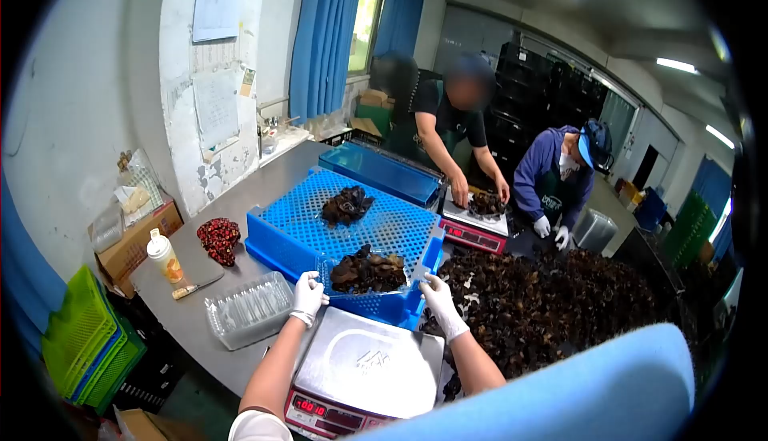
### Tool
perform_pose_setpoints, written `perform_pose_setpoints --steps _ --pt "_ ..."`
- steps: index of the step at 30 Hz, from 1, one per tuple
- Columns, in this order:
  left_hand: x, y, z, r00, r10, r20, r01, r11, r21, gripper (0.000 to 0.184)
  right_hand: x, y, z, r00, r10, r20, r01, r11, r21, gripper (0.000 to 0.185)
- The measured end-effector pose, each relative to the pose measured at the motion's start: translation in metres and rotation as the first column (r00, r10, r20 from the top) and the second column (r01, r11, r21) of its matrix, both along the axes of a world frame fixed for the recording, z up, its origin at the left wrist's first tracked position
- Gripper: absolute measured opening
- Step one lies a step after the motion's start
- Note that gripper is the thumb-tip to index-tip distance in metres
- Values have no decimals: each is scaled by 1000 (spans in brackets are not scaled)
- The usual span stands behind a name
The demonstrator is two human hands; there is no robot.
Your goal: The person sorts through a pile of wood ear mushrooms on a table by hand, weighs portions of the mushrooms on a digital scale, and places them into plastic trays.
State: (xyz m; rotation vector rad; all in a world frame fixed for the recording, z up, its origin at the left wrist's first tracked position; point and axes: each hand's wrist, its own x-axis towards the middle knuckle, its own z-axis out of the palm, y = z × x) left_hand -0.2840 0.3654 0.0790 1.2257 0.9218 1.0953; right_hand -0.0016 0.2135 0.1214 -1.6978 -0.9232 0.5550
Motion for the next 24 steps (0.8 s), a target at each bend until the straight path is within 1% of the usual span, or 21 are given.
perform_pose_setpoints --steps 1,2,5,7,8,9,10,11,12,13,14,15,16,17,18,19,20,21,22,23,24 --pt "8 2 4 1000 -4 24 5 1000 -30 35 4 -3 -9 1000 -3 3 3 997 72 46" --pt "19 6 5 997 3 80 2 998 -61 37 7 -8 -13 999 4 38 -7 997 78 43" --pt "58 16 -1 952 4 305 75 965 -250 47 -2 -29 -9 996 44 -81 -38 996 82 43" --pt "81 13 1 922 -42 385 145 960 -241 56 -6 -41 -7 994 70 -85 -58 988 143 40" --pt "88 13 -1 920 -99 379 178 968 -179 67 -8 -52 -1 992 76 -100 -63 990 127 39" --pt "89 11 1 921 -111 373 189 966 -178 67 -14 -66 9 990 80 -117 -67 991 113 37" --pt "85 9 4 965 -135 224 156 985 -77 68 -26 -85 28 987 89 -132 -66 983 171 36" --pt "80 5 10 988 -141 70 139 990 32 70 -19 -100 20 994 68 -81 -58 990 129 34" --pt "63 -12 27 988 -138 67 132 988 84 64 -16 -118 13 995 36 -97 -22 990 136 34" --pt "45 -7 18 990 -134 -38 139 958 251 53 -16 -139 7 994 4 -113 13 989 144 34" --pt "27 -8 14 997 -71 -37 79 943 322 37 -13 -163 0 993 -29 -117 44 991 123 33" --pt "-3 -5 12 964 83 -253 85 805 587 26 -12 -189 -7 991 -62 -122 75 992 103 33" --pt "-32 -11 17 913 215 -346 96 711 696 21 -12 -215 -14 984 -104 -147 114 992 59 31" --pt "-61 -25 27 885 191 -424 103 808 581 19 -14 -241 -21 974 -146 -173 151 988 16 28" --pt "-94 -24 22 727 310 -613 205 753 625 20 -20 -266 -27 972 -200 -121 200 980 -10 28" --pt "-121 -23 1 624 526 -577 209 600 772 21 -26 -287 -37 965 -252 -71 250 968 -39 27" --pt "-146 -28 -8 466 555 -689 266 654 708 21 -30 -304 -56 939 -325 -117 318 945 -74 26" --pt "-168 -28 -21 378 456 -806 292 768 571 19 -34 -324 -76 905 -395 -160 381 918 -115 26" --pt "-184 -30 -33 505 421 -753 259 758 598 14 -22 -340 -116 870 -395 -296 349 916 -196 25" --pt "-191 -31 -35 494 417 -762 282 753 595 14 -10 -357 -159 810 -407 -422 311 909 -278 24" --pt "-198 -32 -35 553 393 -734 232 774 589 11 3 -373 -202 734 -430 -527 266 895 -359 23"
